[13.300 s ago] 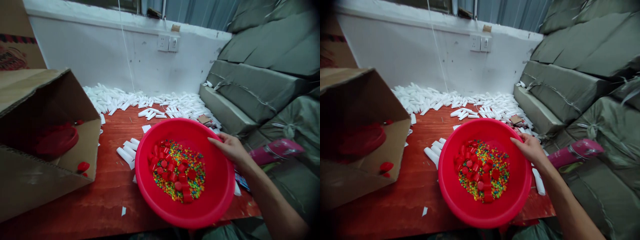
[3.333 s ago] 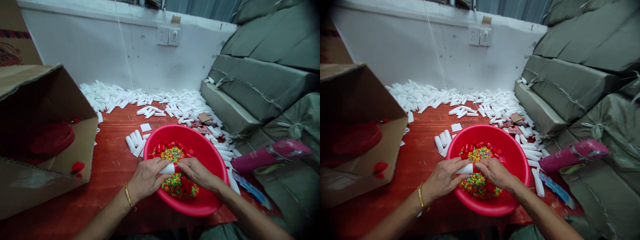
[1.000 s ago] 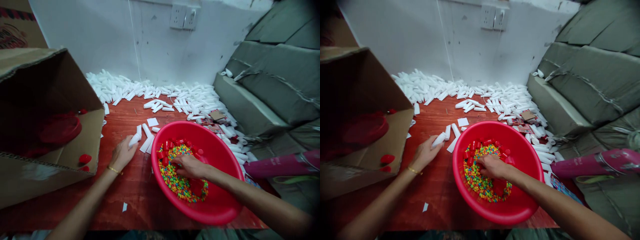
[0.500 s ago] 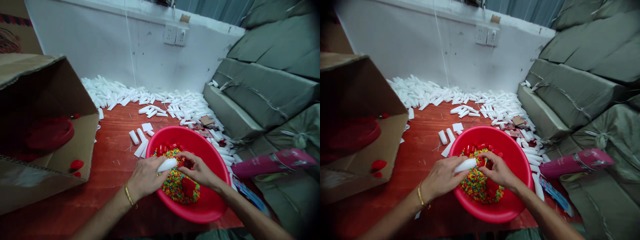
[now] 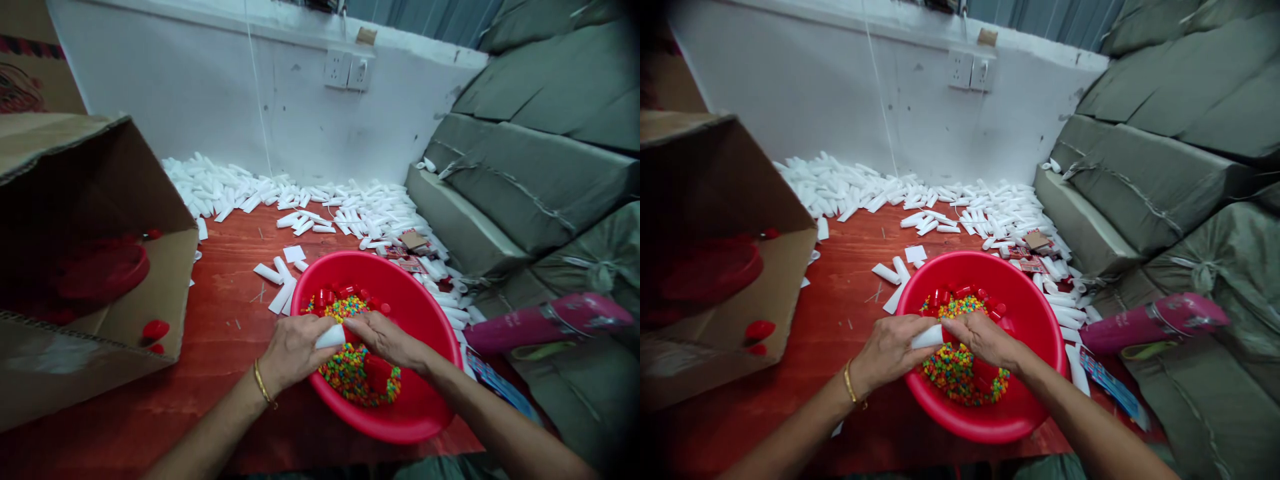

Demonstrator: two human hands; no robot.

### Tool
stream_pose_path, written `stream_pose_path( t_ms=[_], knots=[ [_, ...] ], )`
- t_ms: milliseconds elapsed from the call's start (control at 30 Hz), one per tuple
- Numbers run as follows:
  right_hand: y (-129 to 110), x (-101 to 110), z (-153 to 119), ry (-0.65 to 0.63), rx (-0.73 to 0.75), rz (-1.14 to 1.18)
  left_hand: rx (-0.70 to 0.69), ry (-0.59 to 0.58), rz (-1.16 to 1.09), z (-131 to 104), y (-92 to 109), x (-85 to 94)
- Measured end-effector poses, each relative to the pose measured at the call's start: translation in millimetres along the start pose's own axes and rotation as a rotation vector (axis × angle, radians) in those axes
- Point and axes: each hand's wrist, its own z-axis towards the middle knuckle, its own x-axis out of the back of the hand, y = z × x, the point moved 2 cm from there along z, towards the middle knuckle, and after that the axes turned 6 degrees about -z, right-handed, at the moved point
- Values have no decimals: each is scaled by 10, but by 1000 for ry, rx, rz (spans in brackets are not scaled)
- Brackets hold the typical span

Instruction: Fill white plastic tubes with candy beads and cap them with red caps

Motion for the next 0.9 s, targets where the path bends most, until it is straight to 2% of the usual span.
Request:
stream_pose_path(
  t_ms=[100, 200, 267, 333, 400, 467, 567, 667, 733, 800, 900],
  knots=[
    [-31, -24, 7, -68, -66, 176, 7, 4, 39, -11, 4, -4],
    [-19, -56, 11, -37, -129, 267, 32, -5, 112, 7, 58, -4],
    [43, -132, 35, -59, -275, 377, 33, -10, 200, 22, 109, -8],
    [124, -249, 56, -184, -484, 531, 4, -27, 311, 32, 159, -20],
    [180, -324, 57, -255, -607, 604, -6, -37, 372, 35, 186, -36],
    [194, -290, 37, -158, -564, 548, 24, -8, 323, 35, 187, -46],
    [116, -98, -40, 79, -272, 408, 87, 65, 206, 33, 161, -55],
    [16, 29, -116, 124, -38, 269, 77, 84, 178, 27, 146, -64],
    [-2, 16, -127, 89, -52, 249, 48, 81, 186, 17, 145, -67],
    [-3, -42, -108, 61, -130, 307, 31, 82, 214, 4, 147, -72],
    [-30, -113, -63, 70, -211, 368, 26, 95, 253, -10, 155, -90]
  ],
)
